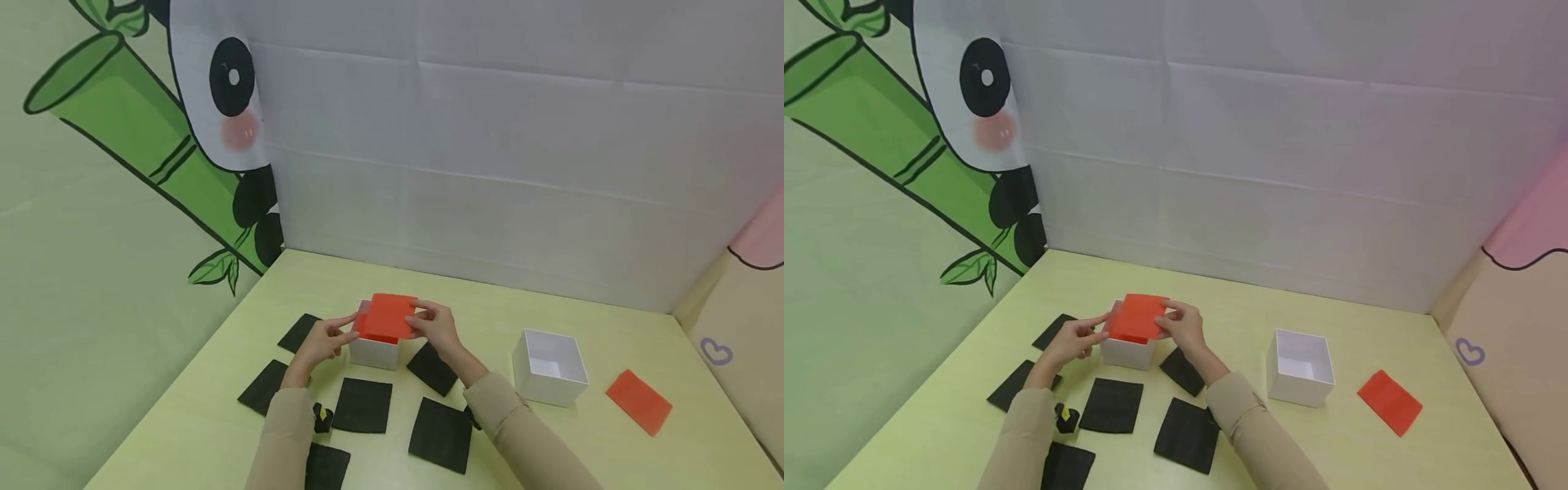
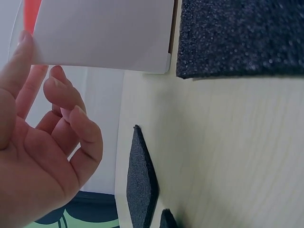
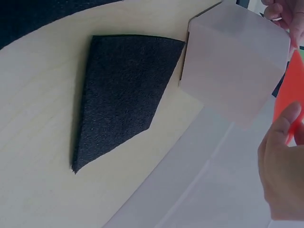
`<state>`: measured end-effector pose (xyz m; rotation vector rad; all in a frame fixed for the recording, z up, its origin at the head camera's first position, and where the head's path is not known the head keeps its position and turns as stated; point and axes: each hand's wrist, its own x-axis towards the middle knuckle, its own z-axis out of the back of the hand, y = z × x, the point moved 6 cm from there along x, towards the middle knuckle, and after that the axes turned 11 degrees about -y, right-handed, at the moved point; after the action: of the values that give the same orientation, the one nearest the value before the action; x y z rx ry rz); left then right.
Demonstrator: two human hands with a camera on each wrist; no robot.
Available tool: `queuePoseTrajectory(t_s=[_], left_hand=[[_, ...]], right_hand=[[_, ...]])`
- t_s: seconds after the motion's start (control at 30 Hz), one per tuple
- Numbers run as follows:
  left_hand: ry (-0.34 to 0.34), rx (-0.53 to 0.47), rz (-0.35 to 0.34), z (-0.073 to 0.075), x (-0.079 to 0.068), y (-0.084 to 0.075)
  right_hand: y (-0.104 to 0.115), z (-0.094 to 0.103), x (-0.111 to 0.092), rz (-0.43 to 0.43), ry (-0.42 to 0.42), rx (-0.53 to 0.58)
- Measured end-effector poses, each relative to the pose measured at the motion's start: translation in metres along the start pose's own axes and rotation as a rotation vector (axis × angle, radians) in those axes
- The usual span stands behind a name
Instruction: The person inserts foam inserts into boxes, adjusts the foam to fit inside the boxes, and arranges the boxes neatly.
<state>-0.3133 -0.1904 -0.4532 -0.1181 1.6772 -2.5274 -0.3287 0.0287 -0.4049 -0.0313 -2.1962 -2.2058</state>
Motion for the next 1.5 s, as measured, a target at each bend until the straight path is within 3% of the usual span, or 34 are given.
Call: queuePoseTrajectory(t_s=[0.57,0.73,0.97,1.13,1.5], left_hand=[[0.002,0.002,0.015,-0.002,-0.002,-0.003],[0.009,0.005,0.024,-0.002,-0.002,-0.003],[-0.001,0.008,0.037,-0.001,-0.001,-0.003],[0.01,0.0,0.031,-0.003,0.0,-0.002],[0.012,-0.001,0.009,0.0,-0.002,-0.006]], right_hand=[[-0.002,-0.021,0.007,0.089,0.015,-0.347],[-0.005,-0.023,0.009,0.179,0.026,-0.551],[0.002,-0.033,0.01,0.338,0.038,-0.731],[-0.006,-0.039,0.012,0.296,0.088,-0.859],[-0.013,-0.046,0.011,0.237,0.105,-0.898]])
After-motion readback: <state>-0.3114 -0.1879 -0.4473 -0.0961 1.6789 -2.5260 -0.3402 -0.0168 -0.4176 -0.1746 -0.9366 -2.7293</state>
